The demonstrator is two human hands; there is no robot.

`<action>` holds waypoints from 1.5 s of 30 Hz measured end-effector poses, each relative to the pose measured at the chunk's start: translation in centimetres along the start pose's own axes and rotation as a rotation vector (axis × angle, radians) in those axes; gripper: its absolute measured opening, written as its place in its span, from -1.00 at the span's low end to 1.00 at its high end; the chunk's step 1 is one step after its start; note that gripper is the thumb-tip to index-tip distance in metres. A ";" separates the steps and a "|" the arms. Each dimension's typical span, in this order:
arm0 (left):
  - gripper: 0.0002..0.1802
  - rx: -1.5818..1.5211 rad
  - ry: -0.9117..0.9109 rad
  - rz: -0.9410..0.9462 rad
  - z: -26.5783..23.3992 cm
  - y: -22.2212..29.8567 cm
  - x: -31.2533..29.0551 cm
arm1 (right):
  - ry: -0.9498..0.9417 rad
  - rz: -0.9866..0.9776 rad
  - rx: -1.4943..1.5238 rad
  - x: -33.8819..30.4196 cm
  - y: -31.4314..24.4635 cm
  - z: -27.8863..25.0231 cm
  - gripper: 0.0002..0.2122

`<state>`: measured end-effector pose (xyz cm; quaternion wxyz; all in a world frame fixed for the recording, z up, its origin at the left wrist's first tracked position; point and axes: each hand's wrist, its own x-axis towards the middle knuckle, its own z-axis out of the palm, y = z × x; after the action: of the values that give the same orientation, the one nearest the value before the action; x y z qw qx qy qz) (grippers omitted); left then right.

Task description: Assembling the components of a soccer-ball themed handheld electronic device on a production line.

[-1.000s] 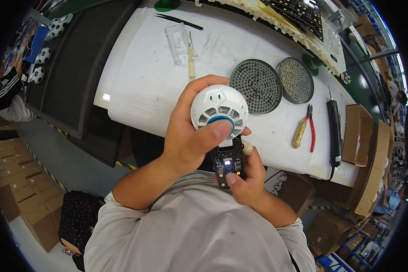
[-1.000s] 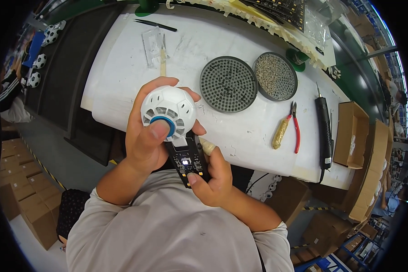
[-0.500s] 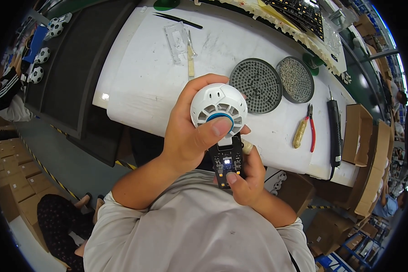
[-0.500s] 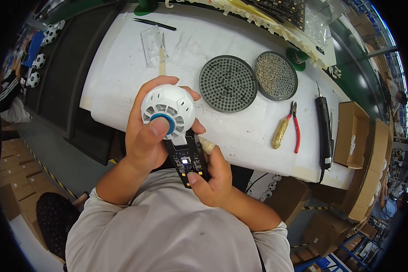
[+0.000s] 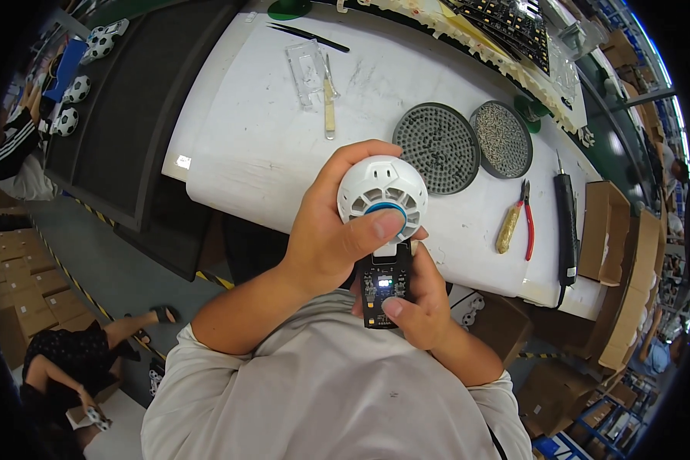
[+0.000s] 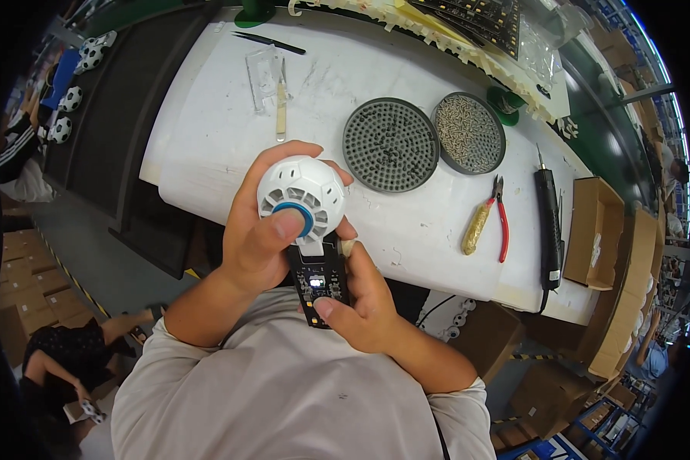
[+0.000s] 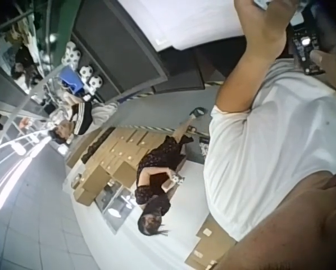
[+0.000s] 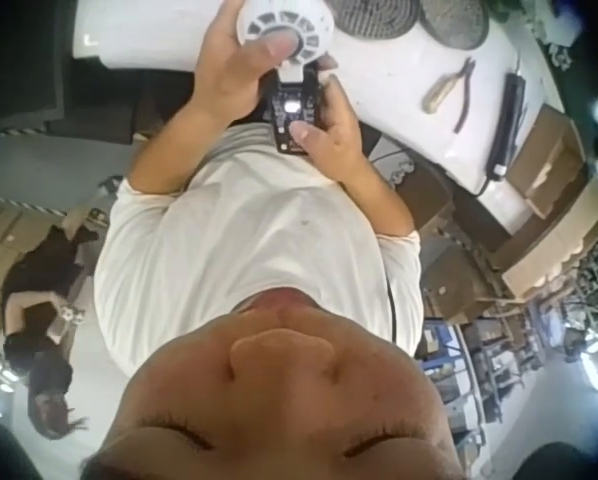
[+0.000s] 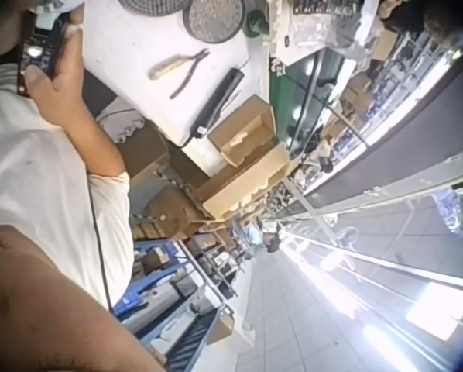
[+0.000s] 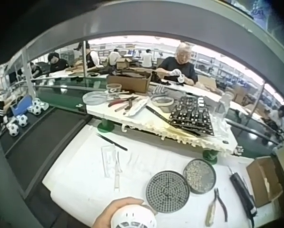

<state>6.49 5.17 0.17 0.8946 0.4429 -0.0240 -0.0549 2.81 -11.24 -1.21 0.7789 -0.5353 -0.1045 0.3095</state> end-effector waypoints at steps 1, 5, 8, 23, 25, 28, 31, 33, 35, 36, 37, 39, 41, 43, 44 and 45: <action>-0.16 -0.001 0.000 0.000 0.0 -0.1 -0.1 | 0.010 0.037 0.032 0.0 -0.1 0.1 -0.38; -0.15 0.012 -0.009 -0.001 0.1 -0.3 -0.3 | 0.025 0.066 0.010 -0.3 0.2 0.0 -0.38; -0.16 -0.016 -0.012 -0.020 0.2 -0.6 -0.2 | 0.023 0.045 -0.007 -0.5 0.6 -0.3 -0.38; -0.27 0.159 -0.421 0.176 0.7 -0.9 0.1 | -0.148 0.191 0.187 -1.1 -5.9 -3.1 -0.59; -0.32 0.379 -0.307 0.320 -1.0 -0.6 0.7 | -0.257 0.051 1.345 -1.3 -13.1 -3.1 -0.70; -0.42 0.576 -0.165 0.415 -4.7 1.5 2.3 | -0.265 0.001 2.000 -3.3 -18.4 -2.8 -0.69; -0.52 0.637 0.059 0.355 -7.7 0.2 0.9 | -0.271 0.223 2.302 -2.2 -17.6 -4.2 -0.70; -0.61 0.624 0.131 0.300 -9.6 0.6 1.0 | -0.290 0.328 2.476 -2.0 -17.4 -4.0 -0.70; -0.65 0.603 0.101 0.288 -7.8 2.2 1.4 | -0.252 0.358 2.648 -5.0 -17.6 -3.6 -0.71; -0.68 0.594 0.089 0.270 -6.9 3.2 1.6 | -0.229 0.372 2.738 -4.2 -17.9 -4.1 -0.70; -0.71 0.610 0.116 0.255 -7.0 3.8 1.0 | -0.201 0.445 2.839 -3.3 -17.4 -4.4 -0.70; -0.72 0.602 0.155 0.249 -7.5 2.4 -0.7 | -0.119 0.600 3.038 -3.0 -17.5 -4.7 -0.70; -0.75 0.535 0.112 0.262 -7.1 1.4 0.3 | -0.073 0.665 3.198 -4.5 -17.7 -4.8 -0.69; -0.75 0.502 0.105 0.270 -7.7 1.4 0.8 | 0.011 0.768 3.368 -4.5 -17.4 -4.9 -0.68; -0.75 0.481 0.108 0.271 -8.0 1.4 0.6 | 0.072 0.835 3.457 -3.5 -16.9 -5.2 -0.68; -0.75 0.460 0.110 0.272 -8.3 1.4 0.4 | 0.139 0.904 3.545 -4.0 -16.7 -5.4 -0.67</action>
<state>7.76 12.51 -3.79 0.7694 0.6297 -0.0465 0.0967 8.49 -21.69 12.25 -0.2309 -0.8301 -0.4728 -0.1847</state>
